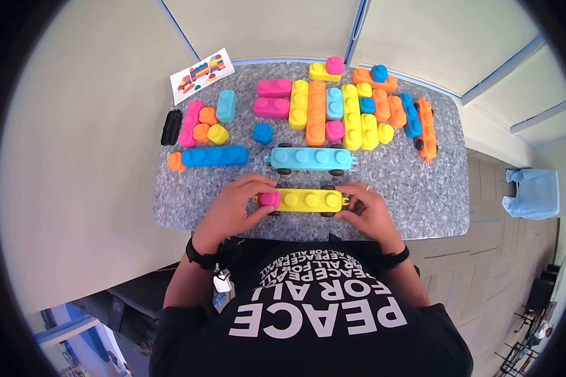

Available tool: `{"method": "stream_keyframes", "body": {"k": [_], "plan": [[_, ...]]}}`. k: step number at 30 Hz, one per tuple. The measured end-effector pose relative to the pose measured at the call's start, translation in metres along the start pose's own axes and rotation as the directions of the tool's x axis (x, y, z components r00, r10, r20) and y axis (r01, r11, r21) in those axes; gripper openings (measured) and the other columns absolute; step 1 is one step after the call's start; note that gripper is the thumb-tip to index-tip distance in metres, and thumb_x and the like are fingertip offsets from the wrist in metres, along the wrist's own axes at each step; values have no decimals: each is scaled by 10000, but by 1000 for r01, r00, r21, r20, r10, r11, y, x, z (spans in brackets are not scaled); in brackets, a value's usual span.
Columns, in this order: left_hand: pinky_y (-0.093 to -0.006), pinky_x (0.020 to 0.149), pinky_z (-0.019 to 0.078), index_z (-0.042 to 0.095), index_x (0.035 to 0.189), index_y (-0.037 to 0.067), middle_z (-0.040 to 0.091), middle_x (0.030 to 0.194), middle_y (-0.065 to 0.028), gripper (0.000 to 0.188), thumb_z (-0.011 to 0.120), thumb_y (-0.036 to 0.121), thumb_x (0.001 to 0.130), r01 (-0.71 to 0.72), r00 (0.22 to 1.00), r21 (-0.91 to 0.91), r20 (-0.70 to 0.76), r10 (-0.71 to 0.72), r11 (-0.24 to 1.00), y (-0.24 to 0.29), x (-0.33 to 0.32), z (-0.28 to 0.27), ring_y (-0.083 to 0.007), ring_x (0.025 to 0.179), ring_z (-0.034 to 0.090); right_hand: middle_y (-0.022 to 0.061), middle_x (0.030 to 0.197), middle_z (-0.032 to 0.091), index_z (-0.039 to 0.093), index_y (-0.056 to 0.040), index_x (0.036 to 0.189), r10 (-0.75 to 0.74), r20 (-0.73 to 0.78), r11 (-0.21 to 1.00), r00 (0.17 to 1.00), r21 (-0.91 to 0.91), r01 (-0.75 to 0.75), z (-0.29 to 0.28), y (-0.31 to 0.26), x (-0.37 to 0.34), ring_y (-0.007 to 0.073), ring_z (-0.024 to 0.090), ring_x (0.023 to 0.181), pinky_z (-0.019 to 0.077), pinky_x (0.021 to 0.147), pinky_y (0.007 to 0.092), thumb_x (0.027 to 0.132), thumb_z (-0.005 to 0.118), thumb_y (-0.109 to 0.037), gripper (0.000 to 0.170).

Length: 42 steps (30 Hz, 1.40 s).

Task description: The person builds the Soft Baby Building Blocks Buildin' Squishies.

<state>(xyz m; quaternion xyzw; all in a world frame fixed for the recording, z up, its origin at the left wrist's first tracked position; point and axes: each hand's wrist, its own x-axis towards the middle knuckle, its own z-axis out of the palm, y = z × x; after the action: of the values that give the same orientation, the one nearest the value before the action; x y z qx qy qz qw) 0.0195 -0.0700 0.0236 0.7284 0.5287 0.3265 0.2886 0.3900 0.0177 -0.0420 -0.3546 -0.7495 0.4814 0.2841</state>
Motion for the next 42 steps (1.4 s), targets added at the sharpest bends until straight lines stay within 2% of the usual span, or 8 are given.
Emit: {"method": "stream_keyframes", "body": {"k": [18,24,27,30,35,36,39,42], "plan": [[-401,999,648,837,1273,95,850,1238,-94,565,1081,177,770,-10,987,-95,-161,-6,995,-28,-9,24,-295,1148,815,47,1333,780,801,-94,1407,57,-14,997,998,61,-56,-3,2,-1,105,619,790,562,721,256,806,984,34,642],[-407,1055,629,839,1289,77,850,1276,-122,599,1091,163,752,-8,984,-118,-179,-14,993,-33,-10,34,-296,1179,812,44,1405,722,786,-58,1434,112,23,980,993,160,-115,-6,7,-3,54,614,871,554,757,217,842,953,96,635],[-407,1065,626,832,1307,78,843,1310,-117,605,1084,176,766,4,987,-141,-157,-26,990,-34,-11,33,-291,1192,808,35,1322,760,798,-95,1418,89,-4,990,996,109,-88,-5,8,-3,84,636,811,567,707,244,820,985,36,641],[-407,1051,621,823,1325,79,837,1323,-105,600,1072,182,789,-6,988,-4,-157,6,1000,-17,-5,10,-281,1172,804,32,1308,758,794,-94,1424,81,-1,995,997,54,-81,-6,3,-3,84,636,809,564,706,243,821,994,21,645],[-437,967,624,808,1315,55,830,1248,-135,442,971,140,913,244,810,292,-585,-29,925,-54,15,-81,-315,1092,798,33,1301,759,795,-108,1435,85,-3,993,996,78,-85,-7,3,-4,73,638,816,557,698,241,831,1002,5,649],[-464,966,635,812,1280,48,826,1213,-156,394,953,136,923,292,784,361,-621,-5,886,-64,18,-103,-356,1086,799,34,1299,760,795,-111,1437,85,-3,992,996,92,-85,-7,4,-3,71,639,817,556,696,240,834,1002,4,648],[-472,948,642,827,1238,52,829,1192,-167,337,936,112,925,527,745,379,-636,-200,761,-107,16,-134,-369,1075,803,36,1293,760,795,-115,1440,80,3,993,997,81,-80,-7,10,-4,67,647,833,557,695,240,839,1001,2,646],[-487,936,646,839,1202,63,829,1168,-176,310,938,102,911,604,734,359,-598,-321,712,-130,19,-135,-387,1066,805,35,1292,759,796,-109,1435,84,-8,991,996,100,-83,-7,8,-5,70,654,839,562,694,242,840,1001,2,639]]}}
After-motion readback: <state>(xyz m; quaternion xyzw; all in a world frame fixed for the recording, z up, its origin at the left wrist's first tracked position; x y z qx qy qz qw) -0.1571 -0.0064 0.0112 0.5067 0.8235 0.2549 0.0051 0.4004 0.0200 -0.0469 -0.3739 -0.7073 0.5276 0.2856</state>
